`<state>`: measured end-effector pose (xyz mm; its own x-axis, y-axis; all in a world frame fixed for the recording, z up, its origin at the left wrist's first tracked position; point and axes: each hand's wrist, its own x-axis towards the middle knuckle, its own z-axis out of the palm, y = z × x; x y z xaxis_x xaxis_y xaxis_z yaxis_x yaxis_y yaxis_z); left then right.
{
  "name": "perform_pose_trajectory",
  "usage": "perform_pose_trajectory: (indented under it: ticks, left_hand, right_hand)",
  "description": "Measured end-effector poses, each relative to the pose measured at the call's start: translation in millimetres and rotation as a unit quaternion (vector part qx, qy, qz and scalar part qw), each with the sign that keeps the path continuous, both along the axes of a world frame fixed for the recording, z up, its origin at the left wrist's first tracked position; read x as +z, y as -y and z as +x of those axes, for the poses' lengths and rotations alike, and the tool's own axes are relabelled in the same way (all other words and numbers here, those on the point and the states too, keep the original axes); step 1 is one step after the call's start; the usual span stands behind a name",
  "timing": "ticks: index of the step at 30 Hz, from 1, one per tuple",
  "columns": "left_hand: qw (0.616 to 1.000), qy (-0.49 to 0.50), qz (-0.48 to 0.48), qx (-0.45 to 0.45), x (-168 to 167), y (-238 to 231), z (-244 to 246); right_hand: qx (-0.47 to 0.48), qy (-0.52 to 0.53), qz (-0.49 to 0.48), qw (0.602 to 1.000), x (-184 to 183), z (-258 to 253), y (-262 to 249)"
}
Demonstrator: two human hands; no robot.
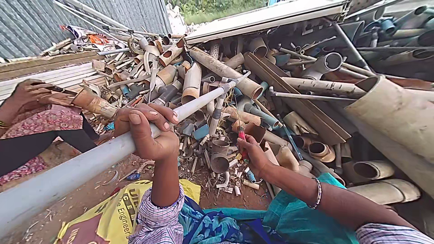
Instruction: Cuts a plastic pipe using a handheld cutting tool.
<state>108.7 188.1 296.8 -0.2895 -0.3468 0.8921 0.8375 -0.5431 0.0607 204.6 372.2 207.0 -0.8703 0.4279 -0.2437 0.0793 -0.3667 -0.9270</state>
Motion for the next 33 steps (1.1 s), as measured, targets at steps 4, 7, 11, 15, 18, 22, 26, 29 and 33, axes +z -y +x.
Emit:
perform_pose_trajectory:
  ticks: [4, 7, 11, 15, 18, 22, 26, 29, 33]
  left_hand:
    - [0.999, 0.021, 0.033, -0.005, 5, 2, -5]
    - [0.999, 0.022, 0.033, -0.005, 6, 0, -4]
    - [1.0, -0.002, 0.022, -0.015, 4, -1, -4]
    - [1.0, -0.008, 0.023, -0.019, 3, -3, -3]
    - [1.0, -0.011, 0.017, -0.016, 4, -2, -3]
    - [0.999, 0.005, 0.031, -0.01, 4, -2, -3]
    - [1.0, 0.004, 0.018, -0.008, 3, -3, 0]
    - [1.0, -0.011, -0.005, -0.014, -1, -4, 5]
    - [0.999, -0.023, -0.035, -0.025, -7, -5, 9]
  right_hand:
    - [0.017, 0.012, 0.019, 1.0, -10, 4, 7]
    - [0.023, 0.007, 0.027, 0.999, -9, -4, 2]
    - [0.027, -0.015, 0.037, 0.999, -8, -19, -2]
    - [-0.001, -0.031, 0.002, 1.0, -8, -41, -7]
    - [-0.038, -0.043, -0.032, 0.998, -5, -52, -4]
    - [-0.039, -0.045, -0.032, 0.998, -2, -59, -5]
    - [-0.072, -0.047, -0.049, 0.995, -3, -79, -28]
    - [-0.097, -0.048, -0.007, 0.994, -9, -92, -51]
    - [-0.095, -0.021, 0.074, 0.992, -31, -105, -85]
